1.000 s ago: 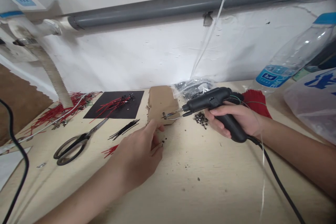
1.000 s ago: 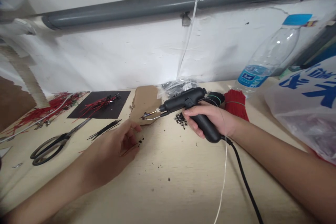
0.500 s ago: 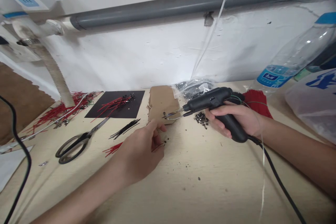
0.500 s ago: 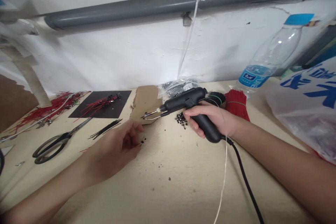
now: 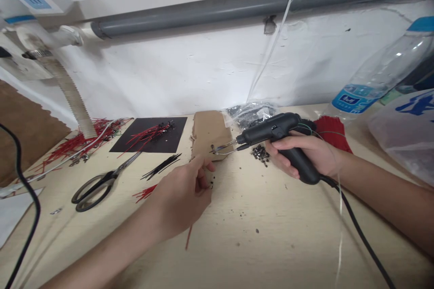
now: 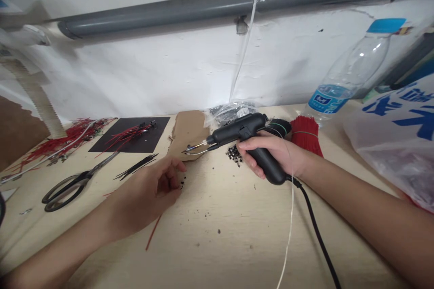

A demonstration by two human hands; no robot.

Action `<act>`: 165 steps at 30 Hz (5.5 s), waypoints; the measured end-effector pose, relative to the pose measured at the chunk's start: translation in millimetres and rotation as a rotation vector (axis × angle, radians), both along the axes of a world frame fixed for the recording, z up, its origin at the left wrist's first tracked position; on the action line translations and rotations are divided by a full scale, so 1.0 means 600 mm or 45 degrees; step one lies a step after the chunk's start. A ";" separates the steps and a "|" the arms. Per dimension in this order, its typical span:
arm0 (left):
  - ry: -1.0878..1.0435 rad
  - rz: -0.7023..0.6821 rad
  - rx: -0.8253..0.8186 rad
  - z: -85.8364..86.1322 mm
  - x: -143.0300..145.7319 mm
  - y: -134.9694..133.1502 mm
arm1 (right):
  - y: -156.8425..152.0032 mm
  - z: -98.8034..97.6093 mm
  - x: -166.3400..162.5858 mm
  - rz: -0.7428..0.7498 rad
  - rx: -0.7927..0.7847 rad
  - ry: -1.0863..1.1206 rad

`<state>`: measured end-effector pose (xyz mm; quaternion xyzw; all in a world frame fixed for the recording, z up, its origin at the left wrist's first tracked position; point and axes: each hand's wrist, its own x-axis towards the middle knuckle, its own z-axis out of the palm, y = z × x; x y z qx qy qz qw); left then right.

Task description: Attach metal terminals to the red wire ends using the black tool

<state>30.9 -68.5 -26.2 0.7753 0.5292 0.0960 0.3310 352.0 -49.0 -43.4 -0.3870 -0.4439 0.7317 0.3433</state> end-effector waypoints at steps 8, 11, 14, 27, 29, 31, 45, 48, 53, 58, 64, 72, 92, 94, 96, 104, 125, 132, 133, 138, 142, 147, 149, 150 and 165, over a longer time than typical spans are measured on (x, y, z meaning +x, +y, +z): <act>0.193 0.017 0.100 0.030 -0.006 0.000 | 0.002 0.002 -0.002 -0.001 -0.005 -0.006; 0.310 0.013 0.103 0.039 -0.017 0.003 | 0.003 0.002 -0.001 0.004 -0.006 -0.007; 0.400 -0.034 0.095 0.044 -0.025 0.005 | 0.003 0.000 0.000 0.011 0.010 -0.002; 0.349 -0.058 0.116 0.036 -0.015 0.004 | 0.000 0.004 -0.002 0.006 0.012 -0.001; 0.284 -0.051 0.082 0.039 -0.018 0.004 | 0.000 0.003 -0.002 0.011 0.019 -0.004; 0.208 -0.035 0.031 0.044 -0.021 0.006 | 0.001 0.002 -0.002 0.014 0.022 -0.009; -0.394 0.060 -0.397 0.051 -0.011 0.020 | 0.001 0.003 -0.003 0.006 0.013 0.022; -0.454 0.057 -0.431 0.045 -0.012 0.022 | 0.002 0.000 -0.001 0.006 0.002 0.023; -0.566 0.028 -0.515 0.038 -0.013 0.025 | 0.003 -0.003 0.000 0.009 0.005 0.019; -0.558 0.010 -0.465 0.040 -0.010 0.024 | 0.002 -0.003 0.002 0.010 0.005 0.005; -0.488 0.041 -0.355 0.044 -0.013 0.023 | 0.002 -0.001 0.000 0.023 0.022 0.013; -0.524 0.066 -0.334 0.046 -0.016 0.025 | 0.001 -0.001 -0.001 0.014 0.020 0.025; 0.328 0.769 0.782 0.054 -0.132 0.157 | 0.002 -0.010 0.002 0.025 0.026 0.048; 0.348 0.820 0.797 0.035 -0.145 0.175 | 0.003 -0.012 0.002 0.022 0.034 0.047; 0.351 0.838 0.794 0.018 -0.156 0.188 | 0.003 -0.012 0.002 0.026 0.034 0.050; 0.247 0.833 0.712 0.013 -0.152 0.191 | 0.003 -0.014 0.004 0.026 0.016 0.070; 0.163 0.162 0.085 0.049 -0.121 0.129 | 0.009 -0.011 0.006 -0.055 -0.061 0.275; 0.012 0.126 0.157 0.050 -0.061 0.084 | 0.009 -0.006 0.005 -0.114 -0.077 0.343; -0.030 0.093 0.151 0.046 -0.046 0.069 | 0.008 -0.004 0.003 -0.130 -0.071 0.356; -0.152 -0.114 0.291 0.007 0.043 -0.012 | 0.005 -0.001 -0.004 -0.211 -0.022 0.400; -0.199 -0.374 0.653 -0.017 0.104 -0.030 | 0.002 0.000 -0.009 -0.250 0.019 0.416; -0.082 -0.368 0.724 -0.031 0.163 0.013 | 0.003 -0.002 -0.011 -0.270 0.031 0.418; -0.079 -0.350 0.727 -0.036 0.179 0.030 | 0.005 -0.003 -0.011 -0.276 0.031 0.416; -0.081 -0.343 0.727 -0.038 0.184 0.036 | 0.006 -0.004 -0.011 -0.276 0.029 0.414; -0.267 -0.327 0.744 -0.065 0.173 0.045 | 0.008 -0.007 -0.009 -0.240 -0.027 0.375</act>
